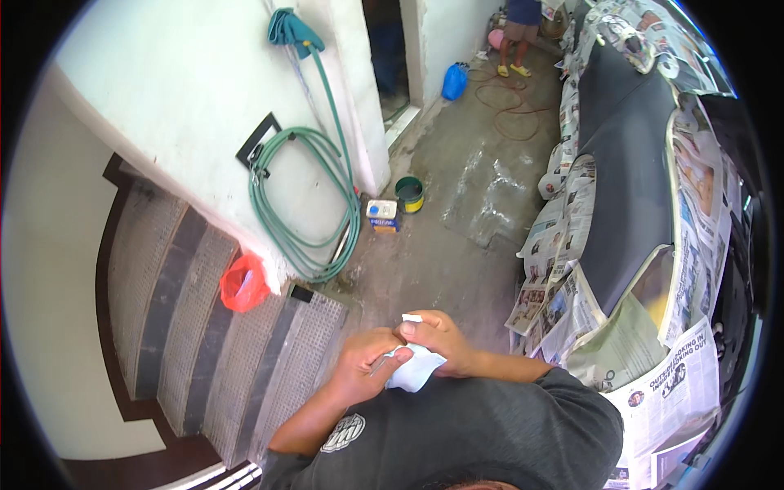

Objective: The person handles a face mask, uses a metal ruler to measure materials from several cans, and wipes surfaces with a paper towel while crouching in a garage area.

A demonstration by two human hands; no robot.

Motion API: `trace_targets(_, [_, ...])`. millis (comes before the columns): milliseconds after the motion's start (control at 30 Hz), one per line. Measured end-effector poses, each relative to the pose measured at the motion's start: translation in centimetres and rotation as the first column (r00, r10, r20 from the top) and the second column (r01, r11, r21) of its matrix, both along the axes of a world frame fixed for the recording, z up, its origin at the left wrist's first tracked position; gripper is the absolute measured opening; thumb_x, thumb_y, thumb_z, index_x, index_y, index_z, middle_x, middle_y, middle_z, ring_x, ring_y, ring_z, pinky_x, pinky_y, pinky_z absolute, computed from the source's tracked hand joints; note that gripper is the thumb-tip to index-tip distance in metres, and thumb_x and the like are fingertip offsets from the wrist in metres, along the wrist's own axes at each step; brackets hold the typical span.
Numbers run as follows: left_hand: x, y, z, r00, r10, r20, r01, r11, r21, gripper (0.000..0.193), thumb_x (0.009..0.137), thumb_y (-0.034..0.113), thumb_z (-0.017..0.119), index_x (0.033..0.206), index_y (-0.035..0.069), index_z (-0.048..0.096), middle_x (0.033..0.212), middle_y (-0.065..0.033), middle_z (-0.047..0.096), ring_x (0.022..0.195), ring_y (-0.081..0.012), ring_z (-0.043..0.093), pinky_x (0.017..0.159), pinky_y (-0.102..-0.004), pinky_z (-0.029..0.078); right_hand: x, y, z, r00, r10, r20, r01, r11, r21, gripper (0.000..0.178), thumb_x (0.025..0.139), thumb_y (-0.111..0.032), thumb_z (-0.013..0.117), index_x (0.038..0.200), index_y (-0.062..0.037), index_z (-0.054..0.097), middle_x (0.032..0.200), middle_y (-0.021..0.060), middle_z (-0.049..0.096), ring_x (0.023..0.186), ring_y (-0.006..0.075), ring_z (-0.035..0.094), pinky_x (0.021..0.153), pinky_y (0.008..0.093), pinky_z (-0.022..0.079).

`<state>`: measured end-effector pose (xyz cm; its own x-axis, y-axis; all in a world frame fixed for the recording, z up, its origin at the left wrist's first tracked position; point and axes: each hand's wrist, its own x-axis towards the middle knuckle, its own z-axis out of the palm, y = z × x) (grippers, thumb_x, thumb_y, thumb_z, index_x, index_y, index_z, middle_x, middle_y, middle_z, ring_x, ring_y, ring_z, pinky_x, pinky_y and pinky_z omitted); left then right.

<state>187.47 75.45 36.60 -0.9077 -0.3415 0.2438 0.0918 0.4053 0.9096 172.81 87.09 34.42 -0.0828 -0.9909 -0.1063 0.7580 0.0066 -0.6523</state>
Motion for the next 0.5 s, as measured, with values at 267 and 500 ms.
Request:
trace_targets(267, [-0.3,-1.2,-0.1,0.960,-0.130,0.249,0.103,0.988,0.117,0.014,0.091,0.014,0.071,0.096,0.000,0.072,0.085,-0.0059,0.071,0.076,-0.0127,0.065,0.068,-0.0294,0.050,-3.5,-0.7,-0.5,0.644,-0.008,-0.765,-0.169,0.974,-0.152,0.026,0.100,-0.028,0.063,0.085,-0.0064,0.064,0.073,0.0044,0.063,0.066,0.0131,0.061,0.060,0.0314,0.047])
trace_targets(500, [0.4,-2.3,-0.9,0.852,-0.171,0.495,0.151,0.985,0.080,0.019,0.091,0.013,0.071,0.105,0.000,0.073,0.079,-0.0002,0.069,0.076,-0.0048,0.059,0.067,-0.0264,0.049,-4.6,-1.0,1.2,0.115,-0.006,-0.993,-0.345,0.937,-0.045,0.034,0.099,-0.036,0.061,0.087,-0.0053,0.066,0.072,0.0121,0.066,0.062,0.0270,0.061,0.059,0.0383,0.047])
